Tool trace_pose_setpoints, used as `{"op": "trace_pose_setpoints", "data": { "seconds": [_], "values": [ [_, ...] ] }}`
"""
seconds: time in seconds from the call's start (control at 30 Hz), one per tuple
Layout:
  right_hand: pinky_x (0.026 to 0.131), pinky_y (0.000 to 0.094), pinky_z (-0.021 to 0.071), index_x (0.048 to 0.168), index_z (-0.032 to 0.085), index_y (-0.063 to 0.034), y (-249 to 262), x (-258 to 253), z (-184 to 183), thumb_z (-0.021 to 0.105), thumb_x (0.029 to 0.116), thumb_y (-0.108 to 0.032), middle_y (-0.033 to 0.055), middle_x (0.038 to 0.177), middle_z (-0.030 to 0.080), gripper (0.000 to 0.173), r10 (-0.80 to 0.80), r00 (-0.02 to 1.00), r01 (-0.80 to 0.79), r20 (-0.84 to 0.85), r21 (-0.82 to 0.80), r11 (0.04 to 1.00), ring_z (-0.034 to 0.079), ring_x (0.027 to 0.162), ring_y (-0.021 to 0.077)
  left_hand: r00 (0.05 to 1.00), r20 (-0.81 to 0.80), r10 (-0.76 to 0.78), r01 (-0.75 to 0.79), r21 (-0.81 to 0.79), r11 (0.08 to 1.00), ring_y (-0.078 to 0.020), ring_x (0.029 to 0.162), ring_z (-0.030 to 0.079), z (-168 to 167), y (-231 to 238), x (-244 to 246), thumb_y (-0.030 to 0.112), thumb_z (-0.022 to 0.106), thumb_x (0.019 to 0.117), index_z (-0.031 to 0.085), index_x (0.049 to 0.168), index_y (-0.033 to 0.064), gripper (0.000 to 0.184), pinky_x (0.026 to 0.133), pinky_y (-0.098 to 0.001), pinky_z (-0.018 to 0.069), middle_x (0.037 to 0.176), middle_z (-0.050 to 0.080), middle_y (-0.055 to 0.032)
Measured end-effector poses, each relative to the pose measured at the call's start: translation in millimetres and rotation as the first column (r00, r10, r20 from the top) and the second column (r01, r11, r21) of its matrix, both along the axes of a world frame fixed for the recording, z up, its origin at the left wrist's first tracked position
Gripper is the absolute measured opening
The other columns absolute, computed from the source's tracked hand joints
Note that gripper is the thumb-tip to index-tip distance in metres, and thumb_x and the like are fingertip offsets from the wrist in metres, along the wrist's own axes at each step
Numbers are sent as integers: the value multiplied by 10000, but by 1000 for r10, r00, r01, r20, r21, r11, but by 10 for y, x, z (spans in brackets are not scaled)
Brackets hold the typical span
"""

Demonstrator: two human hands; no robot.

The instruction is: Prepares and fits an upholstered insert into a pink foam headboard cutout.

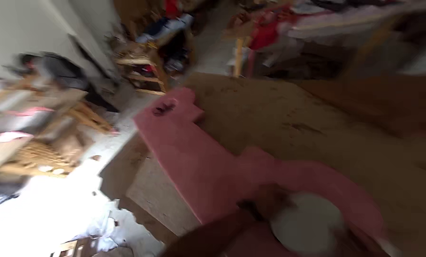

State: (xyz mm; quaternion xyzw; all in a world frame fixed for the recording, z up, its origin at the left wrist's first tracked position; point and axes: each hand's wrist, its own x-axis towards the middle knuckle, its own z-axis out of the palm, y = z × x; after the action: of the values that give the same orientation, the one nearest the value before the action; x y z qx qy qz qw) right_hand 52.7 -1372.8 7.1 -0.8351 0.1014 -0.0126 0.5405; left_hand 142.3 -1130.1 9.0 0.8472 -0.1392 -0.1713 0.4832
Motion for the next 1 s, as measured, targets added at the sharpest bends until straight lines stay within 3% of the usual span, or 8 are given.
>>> {"op": "trace_pose_setpoints", "data": {
  "seconds": [0.1,0.23,0.3,0.4,0.53,0.77,0.9,1.0],
  "values": [
    [971,433,565,1310,666,-18,-112,122,-29,697,970,-168,160,1237,677,373,-171,985,167,-37,-89,982,668,1103,217,997,-37,-71,72,14,997,-208,1113,665,-44,-139,156,319,651,1010,702,1270,122,330,996,-436,561,1212,682,-90],
    [879,456,600,1312,693,-177,-273,195,-135,695,990,-234,65,1206,682,327,-160,982,148,-103,-120,982,685,1024,191,1000,15,21,-21,20,1000,-184,990,684,-249,-295,236,300,728,955,741,1209,128,307,923,-427,595,1085,692,-70],
    [848,458,607,1281,705,-166,-262,157,-150,697,986,-220,65,1166,689,300,-152,983,138,-107,-128,982,691,980,191,998,42,43,-44,21,999,-192,957,685,-218,-304,150,261,735,956,729,1230,133,303,892,-435,600,1062,691,-81],
    [845,463,611,1326,686,-181,-226,64,-188,704,982,-237,71,1161,694,348,-162,979,138,-126,-181,974,698,961,190,994,109,-9,-5,125,992,-200,941,676,-225,-330,64,292,685,992,649,1377,209,395,854,-453,603,1087,678,-72],
    [788,471,598,1317,691,-204,-181,-17,-156,710,980,-275,68,1106,691,344,-158,973,113,-168,-251,961,684,896,199,976,196,-95,49,225,973,-201,966,675,-277,-302,-12,281,634,1020,696,1310,161,319,862,-442,601,1115,665,-79],
    [841,421,598,1262,730,-228,-193,113,-285,704,974,-305,24,1088,690,299,-173,968,100,-181,-353,930,680,933,149,960,257,-115,14,366,931,-200,1050,664,-368,-375,-22,338,604,1025,692,1312,178,341,910,-429,591,1149,658,-62],
    [798,399,602,1225,750,-202,-157,76,-280,756,934,-322,59,1178,624,315,-178,976,113,-126,-406,907,654,928,167,929,338,-152,-33,485,874,-230,1137,576,-440,-378,-85,443,570,1021,692,1307,248,367,917,-461,487,1211,652,-3],
    [735,369,597,1252,730,-189,-127,88,-309,807,889,-350,56,1173,610,405,-169,978,108,-120,-403,909,638,851,151,921,364,-141,-59,486,872,-215,1138,561,-520,-376,-107,528,564,1003,684,1318,260,431,927,-452,467,1221,638,14]
  ]
}}
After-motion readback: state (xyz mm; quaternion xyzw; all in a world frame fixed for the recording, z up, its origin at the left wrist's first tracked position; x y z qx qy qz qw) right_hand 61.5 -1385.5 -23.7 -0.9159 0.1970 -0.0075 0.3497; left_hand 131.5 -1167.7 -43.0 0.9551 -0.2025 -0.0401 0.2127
